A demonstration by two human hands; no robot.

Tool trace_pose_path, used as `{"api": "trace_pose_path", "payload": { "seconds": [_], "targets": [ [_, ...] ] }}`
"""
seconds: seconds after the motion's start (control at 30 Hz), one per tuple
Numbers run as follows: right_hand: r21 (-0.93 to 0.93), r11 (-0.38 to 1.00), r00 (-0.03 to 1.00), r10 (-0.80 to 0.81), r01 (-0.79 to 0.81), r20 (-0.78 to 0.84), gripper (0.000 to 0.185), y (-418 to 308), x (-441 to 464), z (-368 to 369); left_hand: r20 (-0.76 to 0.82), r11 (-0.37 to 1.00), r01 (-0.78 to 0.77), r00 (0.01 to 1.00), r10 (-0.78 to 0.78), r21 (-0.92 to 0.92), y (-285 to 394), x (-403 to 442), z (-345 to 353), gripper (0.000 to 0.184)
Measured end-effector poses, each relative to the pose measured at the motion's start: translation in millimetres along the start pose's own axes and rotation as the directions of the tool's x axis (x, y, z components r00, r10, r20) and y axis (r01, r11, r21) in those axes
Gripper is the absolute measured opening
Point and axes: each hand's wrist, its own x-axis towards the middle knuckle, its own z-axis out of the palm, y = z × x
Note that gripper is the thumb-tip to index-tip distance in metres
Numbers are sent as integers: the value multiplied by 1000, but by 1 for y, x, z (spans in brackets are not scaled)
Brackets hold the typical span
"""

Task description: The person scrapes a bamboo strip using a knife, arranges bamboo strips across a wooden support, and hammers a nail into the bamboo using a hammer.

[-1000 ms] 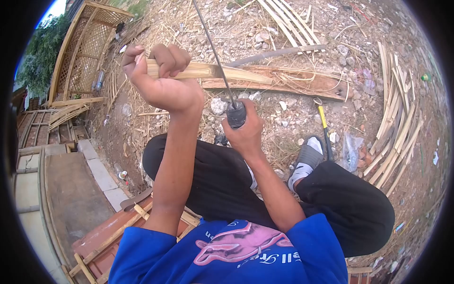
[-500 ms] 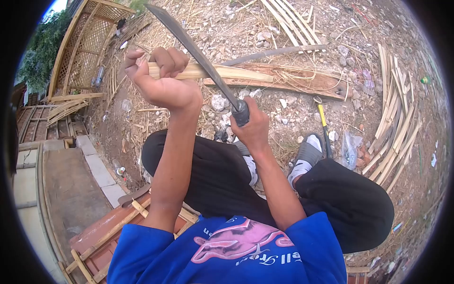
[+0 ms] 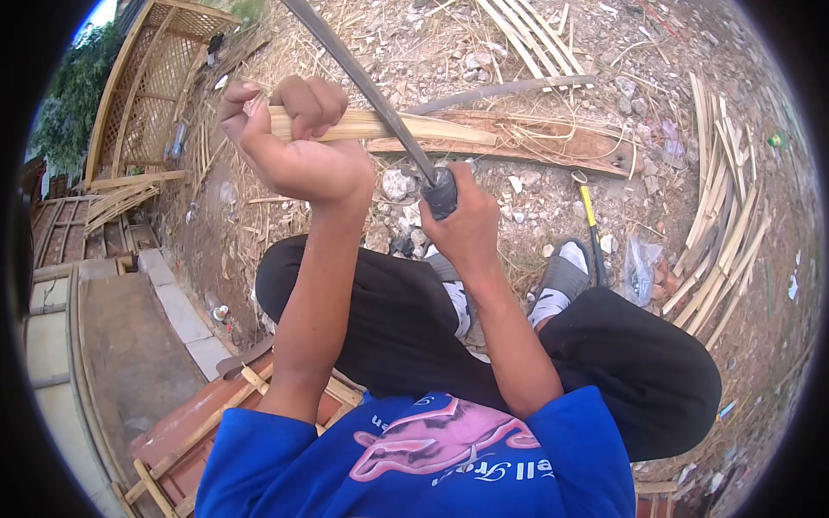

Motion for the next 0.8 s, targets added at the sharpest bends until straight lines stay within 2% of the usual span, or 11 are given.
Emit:
{"api": "trace_pose_path", "payload": {
  "seconds": [0.1, 0.17, 0.23, 0.3, 0.37, 0.47, 0.53, 0.57, 0.63, 0.73, 0.8],
  "targets": [
    [-204, 925, 941, 336, -322, 40, 40, 50, -2, -7, 14, 1000, -8, 1000, 8, -30, -1, 0, 0, 23],
    [-247, 873, 901, 434, -421, -2, 39, 100, -20, -14, 72, 999, -21, 997, 24, -37, -4, 2, 4, 22],
    [-234, 825, 851, 524, -515, -27, 38, 95, -30, -17, 164, 999, -33, 986, 33, -4, -4, -5, 12, 19],
    [-157, 801, 814, 580, -578, -38, 36, 80, -28, -11, 119, 999, -26, 993, 22, 31, -7, -3, 14, 19],
    [-69, 874, 875, 484, -482, 11, 34, 55, -13, -9, 76, 998, -26, 997, 21, 64, -7, -1, 14, 19],
    [69, 957, 959, 279, -281, 40, 33, -4, 8, -13, 102, 997, -50, 994, 44, 59, -8, -1, 13, 18],
    [134, 986, 995, 95, -97, 25, 35, -32, 9, -14, 34, 993, -41, 999, 37, 110, -5, -3, 16, 17],
    [141, 988, 998, 66, -68, 20, 35, -36, 9, -13, -1, 990, -36, 999, 37, 136, -3, -3, 16, 17],
    [155, 988, 1000, 11, -12, 4, 34, -41, 6, -10, 6, 985, -55, 998, 55, 160, -2, -3, 12, 17],
    [131, 986, 994, 103, -107, 37, 33, -16, 1, -5, 18, 991, -73, 997, 71, 112, -4, 0, 0, 17],
    [44, 987, 987, 156, -157, 34, 33, -6, 0, -8, 20, 995, -74, 997, 73, 63, -4, 0, -2, 17]
  ]
}}
